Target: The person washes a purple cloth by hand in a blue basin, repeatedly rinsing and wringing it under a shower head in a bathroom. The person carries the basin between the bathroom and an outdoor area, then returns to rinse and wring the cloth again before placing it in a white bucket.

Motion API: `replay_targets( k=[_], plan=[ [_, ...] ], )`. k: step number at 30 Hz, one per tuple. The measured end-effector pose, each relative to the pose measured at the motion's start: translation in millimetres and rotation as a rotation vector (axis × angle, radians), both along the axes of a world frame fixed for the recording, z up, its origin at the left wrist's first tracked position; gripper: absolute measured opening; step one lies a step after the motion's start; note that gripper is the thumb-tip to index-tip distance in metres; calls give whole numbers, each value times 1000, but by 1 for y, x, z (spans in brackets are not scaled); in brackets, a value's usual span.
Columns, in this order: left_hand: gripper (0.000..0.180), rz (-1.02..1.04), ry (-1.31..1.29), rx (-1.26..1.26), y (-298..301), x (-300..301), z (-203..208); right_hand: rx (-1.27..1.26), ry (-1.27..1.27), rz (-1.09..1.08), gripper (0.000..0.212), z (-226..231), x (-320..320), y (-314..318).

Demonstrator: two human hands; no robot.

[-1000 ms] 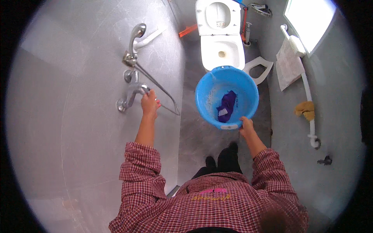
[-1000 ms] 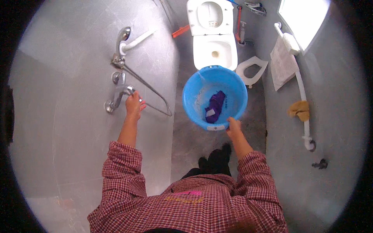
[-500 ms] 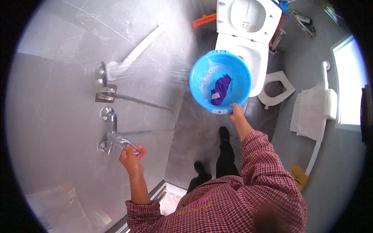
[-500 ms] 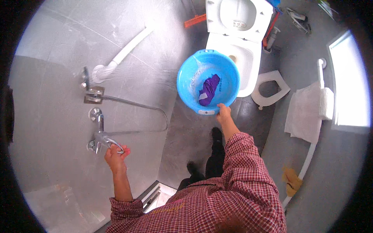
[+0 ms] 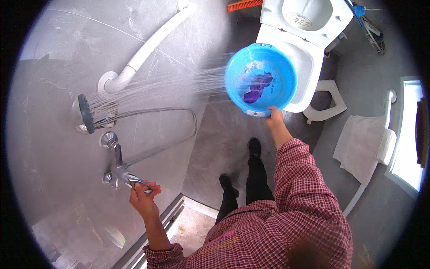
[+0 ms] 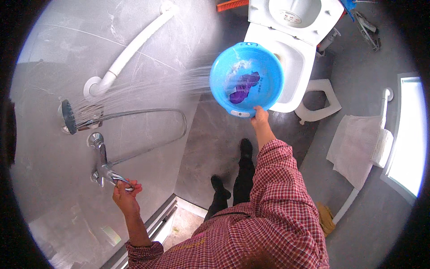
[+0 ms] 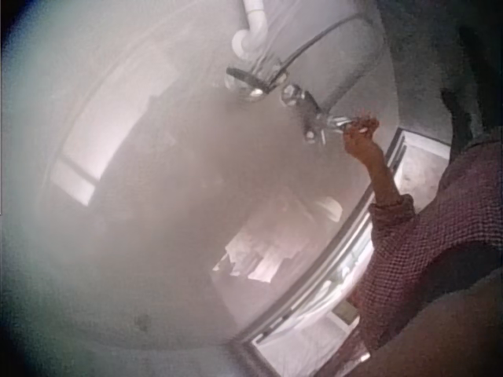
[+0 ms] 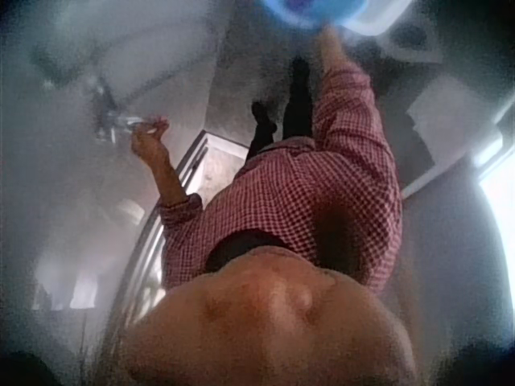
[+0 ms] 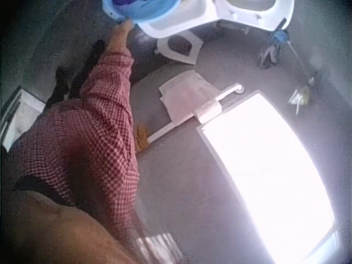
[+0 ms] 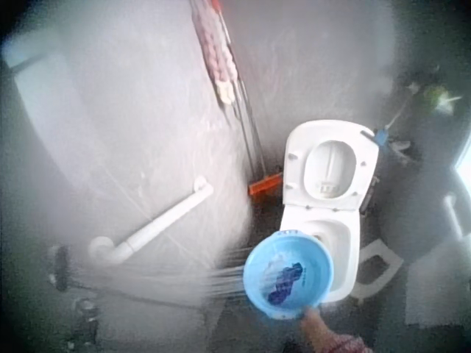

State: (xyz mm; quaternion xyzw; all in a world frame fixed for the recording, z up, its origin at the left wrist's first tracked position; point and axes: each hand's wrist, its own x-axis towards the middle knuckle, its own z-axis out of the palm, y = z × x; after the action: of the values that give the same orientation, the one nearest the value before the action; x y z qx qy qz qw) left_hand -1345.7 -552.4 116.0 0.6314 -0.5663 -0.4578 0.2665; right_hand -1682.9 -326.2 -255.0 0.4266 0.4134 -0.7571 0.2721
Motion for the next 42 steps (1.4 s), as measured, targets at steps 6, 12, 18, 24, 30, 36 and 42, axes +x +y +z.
replay_targets(
  k=[6,12,18,24,30,36,42],
  plan=[
    [32,-7,-10,-2,1,1,0,-6,-22,-1,49,-16,-12,5],
    [32,-19,-14,-21,2,2,1,13,-14,21,51,-32,-16,10],
    [35,12,-29,-5,4,-3,3,53,-32,57,48,-38,-21,16],
    [38,212,80,319,38,-5,-11,62,-20,138,56,-32,-24,20],
    [32,-120,-124,660,77,-16,-55,53,-49,175,54,-35,-24,24],
    [32,-316,-69,697,74,-52,-89,82,-37,243,49,-44,-19,26],
    [32,-455,-31,690,67,-87,-114,102,-65,231,47,-32,-12,23]
  ],
)
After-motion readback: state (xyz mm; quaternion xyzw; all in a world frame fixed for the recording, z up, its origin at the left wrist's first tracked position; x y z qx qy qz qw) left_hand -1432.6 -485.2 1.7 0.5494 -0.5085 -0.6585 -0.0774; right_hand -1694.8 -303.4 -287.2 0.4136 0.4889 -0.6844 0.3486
